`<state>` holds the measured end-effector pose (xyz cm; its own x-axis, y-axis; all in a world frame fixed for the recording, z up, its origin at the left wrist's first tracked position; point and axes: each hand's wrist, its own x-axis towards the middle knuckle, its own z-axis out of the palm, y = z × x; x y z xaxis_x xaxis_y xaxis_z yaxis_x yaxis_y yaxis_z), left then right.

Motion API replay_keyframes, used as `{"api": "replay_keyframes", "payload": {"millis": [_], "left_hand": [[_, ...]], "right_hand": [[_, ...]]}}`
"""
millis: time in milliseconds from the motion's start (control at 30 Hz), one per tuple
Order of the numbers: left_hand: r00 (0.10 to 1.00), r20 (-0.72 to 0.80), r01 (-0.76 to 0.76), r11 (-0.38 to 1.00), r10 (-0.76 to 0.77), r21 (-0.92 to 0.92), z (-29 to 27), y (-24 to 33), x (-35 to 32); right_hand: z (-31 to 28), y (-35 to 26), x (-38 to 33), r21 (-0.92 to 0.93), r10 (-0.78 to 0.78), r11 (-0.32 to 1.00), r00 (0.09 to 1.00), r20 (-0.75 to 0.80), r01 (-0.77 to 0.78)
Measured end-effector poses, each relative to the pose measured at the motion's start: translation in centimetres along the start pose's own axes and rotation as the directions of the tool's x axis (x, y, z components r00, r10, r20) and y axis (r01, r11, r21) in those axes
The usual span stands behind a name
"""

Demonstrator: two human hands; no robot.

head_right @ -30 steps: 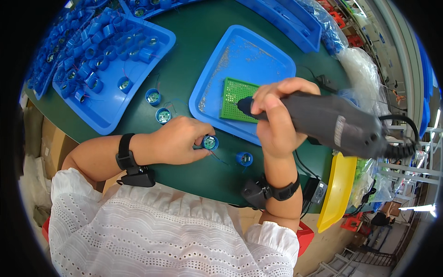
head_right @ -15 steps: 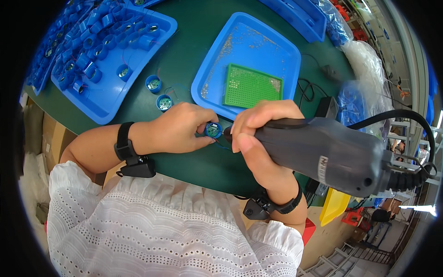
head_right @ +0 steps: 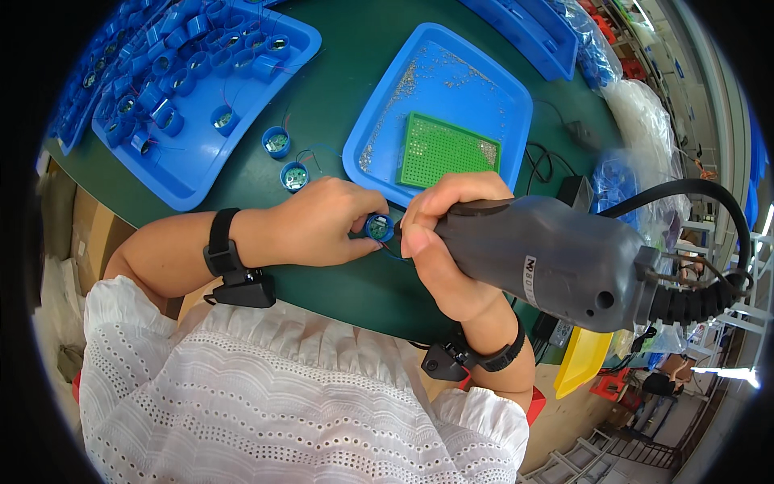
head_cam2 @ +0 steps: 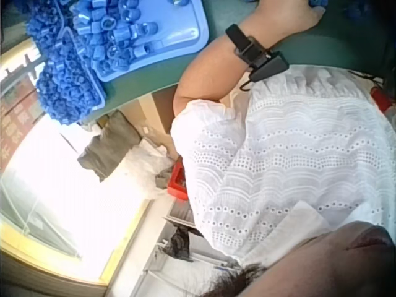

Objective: Assemble small blue electronic components using an electric screwdriver.

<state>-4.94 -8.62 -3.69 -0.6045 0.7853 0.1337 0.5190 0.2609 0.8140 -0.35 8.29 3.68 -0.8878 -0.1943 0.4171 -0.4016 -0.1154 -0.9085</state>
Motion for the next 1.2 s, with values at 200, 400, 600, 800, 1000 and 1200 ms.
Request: {"api": "replay_keyframes", "payload": {"millis": [200,400,600,800,1000,1200], "left_hand": [[1.000,0.003,0.006,1.000,-0.006,0.011,0.0,0.1,0.0],[1.000,-0.004,-0.001,1.000,0.001,0.022,0.1,0.0,0.0],[1.000,-0.001,-0.018,1.000,0.018,-0.012,0.2,-0.1,0.1],[0.999,-0.011,-0.039,0.999,0.039,0.000,0.3,-0.3,0.1],[1.000,-0.005,-0.018,1.000,0.018,0.012,0.2,0.7,0.1],[0.998,-0.042,-0.034,0.964,0.047,0.264,-0.9,2.3,-0.4]], "right_hand": [[0.1,0.1,0.0,-0.004,0.007,1.000,1.000,0.010,-0.007],[0.0,0.6,0.2,0.013,0.019,1.000,1.000,-0.001,-0.019],[-0.4,1.1,0.8,0.093,0.048,0.994,0.998,0.039,-0.052],[0.6,0.7,1.0,0.005,0.115,0.993,0.991,0.063,-0.116],[0.3,0.9,0.0,0.021,0.038,0.999,0.997,0.074,-0.040],[-0.5,-0.3,0.1,0.062,-0.146,0.988,0.986,0.077,0.141]]}}
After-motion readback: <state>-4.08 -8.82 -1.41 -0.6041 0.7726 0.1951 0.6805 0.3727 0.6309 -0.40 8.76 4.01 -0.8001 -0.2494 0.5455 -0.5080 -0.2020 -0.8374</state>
